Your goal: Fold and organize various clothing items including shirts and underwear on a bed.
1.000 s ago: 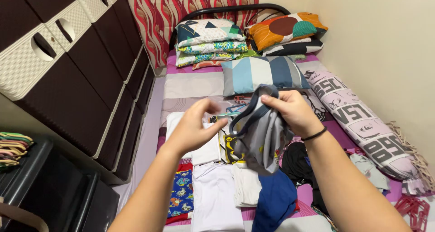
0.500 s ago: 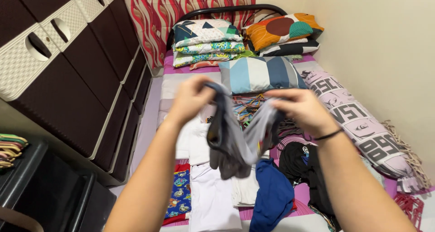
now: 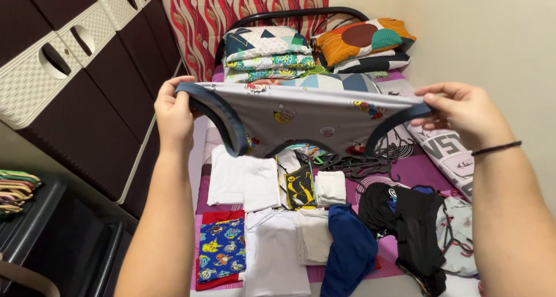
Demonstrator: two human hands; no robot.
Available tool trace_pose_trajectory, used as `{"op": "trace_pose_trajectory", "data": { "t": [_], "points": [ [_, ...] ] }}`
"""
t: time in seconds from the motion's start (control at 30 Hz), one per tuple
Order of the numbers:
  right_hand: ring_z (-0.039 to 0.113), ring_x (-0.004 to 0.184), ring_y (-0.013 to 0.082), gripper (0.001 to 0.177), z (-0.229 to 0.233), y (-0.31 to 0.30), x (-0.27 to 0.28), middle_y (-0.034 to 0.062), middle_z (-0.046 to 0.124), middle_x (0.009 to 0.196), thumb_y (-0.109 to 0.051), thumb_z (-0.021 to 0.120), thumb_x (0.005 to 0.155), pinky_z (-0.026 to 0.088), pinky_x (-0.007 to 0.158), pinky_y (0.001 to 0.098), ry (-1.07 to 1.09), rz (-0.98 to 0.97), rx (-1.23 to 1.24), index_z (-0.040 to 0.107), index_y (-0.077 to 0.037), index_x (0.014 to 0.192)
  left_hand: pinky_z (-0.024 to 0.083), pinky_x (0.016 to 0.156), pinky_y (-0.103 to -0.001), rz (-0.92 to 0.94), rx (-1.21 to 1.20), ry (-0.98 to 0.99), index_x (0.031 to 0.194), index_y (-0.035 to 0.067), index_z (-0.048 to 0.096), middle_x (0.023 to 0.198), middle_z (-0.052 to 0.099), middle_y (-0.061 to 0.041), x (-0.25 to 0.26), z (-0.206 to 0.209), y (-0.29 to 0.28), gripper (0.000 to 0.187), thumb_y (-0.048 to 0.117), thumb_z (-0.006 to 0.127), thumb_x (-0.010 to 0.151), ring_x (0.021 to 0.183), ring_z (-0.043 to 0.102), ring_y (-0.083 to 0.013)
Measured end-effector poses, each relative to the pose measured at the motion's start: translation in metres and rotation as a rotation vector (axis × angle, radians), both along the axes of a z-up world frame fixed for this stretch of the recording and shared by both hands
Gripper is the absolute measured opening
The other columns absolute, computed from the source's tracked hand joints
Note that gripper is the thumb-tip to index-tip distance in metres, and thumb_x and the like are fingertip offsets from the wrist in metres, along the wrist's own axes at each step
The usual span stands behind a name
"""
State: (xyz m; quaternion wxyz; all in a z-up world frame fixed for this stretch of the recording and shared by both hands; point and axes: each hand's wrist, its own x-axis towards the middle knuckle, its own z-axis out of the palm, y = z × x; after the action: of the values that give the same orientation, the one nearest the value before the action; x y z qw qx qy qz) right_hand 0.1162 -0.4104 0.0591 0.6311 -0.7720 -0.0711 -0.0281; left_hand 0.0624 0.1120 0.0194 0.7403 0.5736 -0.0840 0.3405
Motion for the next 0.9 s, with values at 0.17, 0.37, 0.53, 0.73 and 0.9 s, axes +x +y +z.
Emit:
{"op": "trace_pose_trajectory", "data": {
  "t": [0.17, 0.37, 0.53, 0.73, 0.9],
  "points": [
    [0.068, 0.098, 0.0227, 0.017, -0.005, -0.015, 0.025, 0.0136, 0.070, 0.109, 0.003, 0.060, 0.105, 0.058, 0.088, 0.0338, -0.245, 0.128, 0.251, 0.070, 0.004, 0.119, 0.064, 0.082, -0.033, -0.206, -0.077, 0.026, 0.116, -0.002, 0.066, 0.100, 0.071, -0.009, 0.002, 0.007, 0.014, 0.023, 0.004, 0.049, 0.102, 0.086, 0.071, -0.0165],
    [0.067, 0.108, 0.0224, 0.036, 0.019, 0.004, 0.009, 0.0136, 0.070, 0.120, 0.014, 0.053, 0.097, 0.058, 0.101, 0.0381, -0.310, 0.140, 0.472, 0.072, 0.001, 0.123, 0.062, 0.078, -0.034, -0.191, -0.120, -0.044, 0.116, -0.007, 0.069, 0.103, 0.071, -0.015, 0.001, 0.019, 0.006, 0.019, 0.003, 0.058, 0.104, 0.086, 0.072, -0.0200],
    [0.068, 0.107, 0.0209, 0.045, 0.028, 0.007, 0.006, 0.0112, 0.071, 0.119, 0.016, 0.054, 0.091, 0.058, 0.099, 0.0378, -0.381, 0.172, 0.498, 0.073, -0.004, 0.127, 0.065, 0.077, -0.033, -0.173, -0.110, 0.077, 0.122, -0.004, 0.070, 0.105, 0.075, -0.013, -0.002, 0.021, 0.007, 0.032, -0.003, 0.059, 0.091, 0.087, 0.074, -0.0184],
    [0.067, 0.089, 0.0158, 0.017, 0.019, 0.002, 0.025, 0.0095, 0.073, 0.108, 0.006, 0.071, 0.102, 0.051, 0.081, 0.0295, -0.403, -0.011, 0.544, 0.072, 0.003, 0.119, 0.059, 0.079, -0.022, -0.114, -0.094, -0.060, 0.125, -0.005, 0.072, 0.109, 0.075, -0.011, -0.002, 0.014, 0.015, 0.026, -0.002, 0.067, 0.099, 0.090, 0.070, -0.0123],
    [0.068, 0.083, 0.0164, 0.024, 0.030, 0.017, 0.005, 0.0099, 0.075, 0.101, 0.005, 0.065, 0.098, 0.053, 0.072, 0.0337, -0.413, 0.045, 0.675, 0.068, -0.006, 0.119, 0.052, 0.069, -0.020, -0.086, -0.113, -0.159, 0.123, -0.003, 0.074, 0.107, 0.075, -0.010, -0.008, 0.023, 0.014, 0.023, -0.003, 0.065, 0.102, 0.083, 0.066, -0.0095]
  ]
}}
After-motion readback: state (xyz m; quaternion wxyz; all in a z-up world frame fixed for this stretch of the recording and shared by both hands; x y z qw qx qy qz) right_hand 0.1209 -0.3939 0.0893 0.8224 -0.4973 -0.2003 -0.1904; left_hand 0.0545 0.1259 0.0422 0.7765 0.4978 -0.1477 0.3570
